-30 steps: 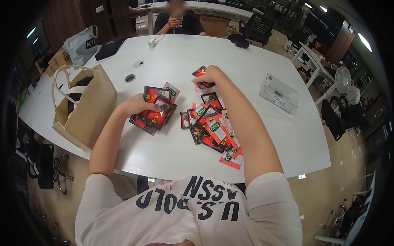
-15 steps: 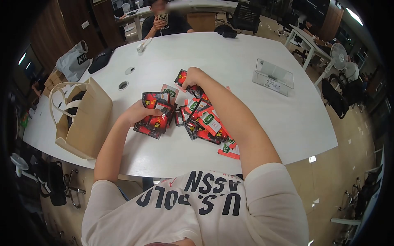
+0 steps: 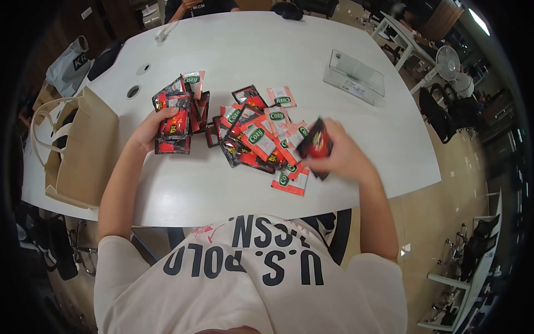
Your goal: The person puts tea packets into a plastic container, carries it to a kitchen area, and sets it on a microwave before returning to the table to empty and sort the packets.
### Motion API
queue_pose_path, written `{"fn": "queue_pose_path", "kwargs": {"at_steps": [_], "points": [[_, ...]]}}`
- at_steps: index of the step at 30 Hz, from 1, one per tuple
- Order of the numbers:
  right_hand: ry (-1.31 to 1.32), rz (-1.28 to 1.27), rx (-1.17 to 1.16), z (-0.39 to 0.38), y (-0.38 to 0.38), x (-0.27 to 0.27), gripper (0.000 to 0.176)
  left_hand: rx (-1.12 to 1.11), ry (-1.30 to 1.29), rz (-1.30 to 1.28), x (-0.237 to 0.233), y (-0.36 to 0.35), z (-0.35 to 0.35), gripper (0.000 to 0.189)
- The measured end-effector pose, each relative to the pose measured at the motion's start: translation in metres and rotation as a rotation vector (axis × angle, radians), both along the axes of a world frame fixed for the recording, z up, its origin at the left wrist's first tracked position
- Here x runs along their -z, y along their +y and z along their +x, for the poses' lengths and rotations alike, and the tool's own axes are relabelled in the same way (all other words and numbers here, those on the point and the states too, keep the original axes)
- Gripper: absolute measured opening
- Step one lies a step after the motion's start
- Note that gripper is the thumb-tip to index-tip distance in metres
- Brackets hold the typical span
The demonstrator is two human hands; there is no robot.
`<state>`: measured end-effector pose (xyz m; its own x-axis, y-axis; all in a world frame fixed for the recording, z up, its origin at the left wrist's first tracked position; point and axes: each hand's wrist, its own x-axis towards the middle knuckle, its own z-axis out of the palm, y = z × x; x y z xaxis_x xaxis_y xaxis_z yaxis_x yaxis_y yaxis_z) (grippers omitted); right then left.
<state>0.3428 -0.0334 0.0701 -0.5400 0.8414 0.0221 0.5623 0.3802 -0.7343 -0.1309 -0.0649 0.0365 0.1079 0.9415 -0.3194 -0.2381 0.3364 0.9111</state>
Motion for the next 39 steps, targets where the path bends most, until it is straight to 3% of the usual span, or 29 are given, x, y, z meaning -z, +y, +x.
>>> {"fn": "queue_pose_path", "kwargs": {"at_steps": [4, 9, 19, 27, 30, 31, 35, 39], "points": [[-0.12, 0.295, -0.098, 0.005, -0.045, 0.057, 0.09, -0.032, -0.006, 0.098, 0.002, -0.001, 0.041, 0.05], [-0.055, 0.339, 0.06, -0.029, -0.032, 0.065, 0.098, -0.029, 0.029, 0.139, 0.009, 0.009, 0.071, 0.052], [0.028, 0.382, -0.029, -0.093, 0.037, 0.086, 0.099, 0.035, -0.123, 0.114, 0.013, 0.015, 0.087, 0.048], [0.128, 0.442, -0.051, -0.133, 0.041, 0.079, 0.097, 0.031, -0.314, 0.055, 0.022, 0.017, 0.072, 0.051], [0.183, 0.354, 0.07, -0.137, 0.042, 0.075, 0.095, 0.105, -0.356, 0.075, 0.015, 0.014, 0.077, 0.053], [0.169, 0.227, 0.019, -0.138, 0.046, 0.067, 0.093, 0.132, -0.374, 0.087, 0.013, 0.013, 0.08, 0.053], [0.339, 0.248, -0.053, -0.148, 0.075, 0.085, 0.092, 0.071, -0.412, 0.067, 0.015, 0.012, 0.083, 0.052], [0.399, 0.104, -0.078, -0.151, 0.081, 0.08, 0.108, 0.077, -0.456, 0.084, 0.02, 0.012, 0.079, 0.053]]}}
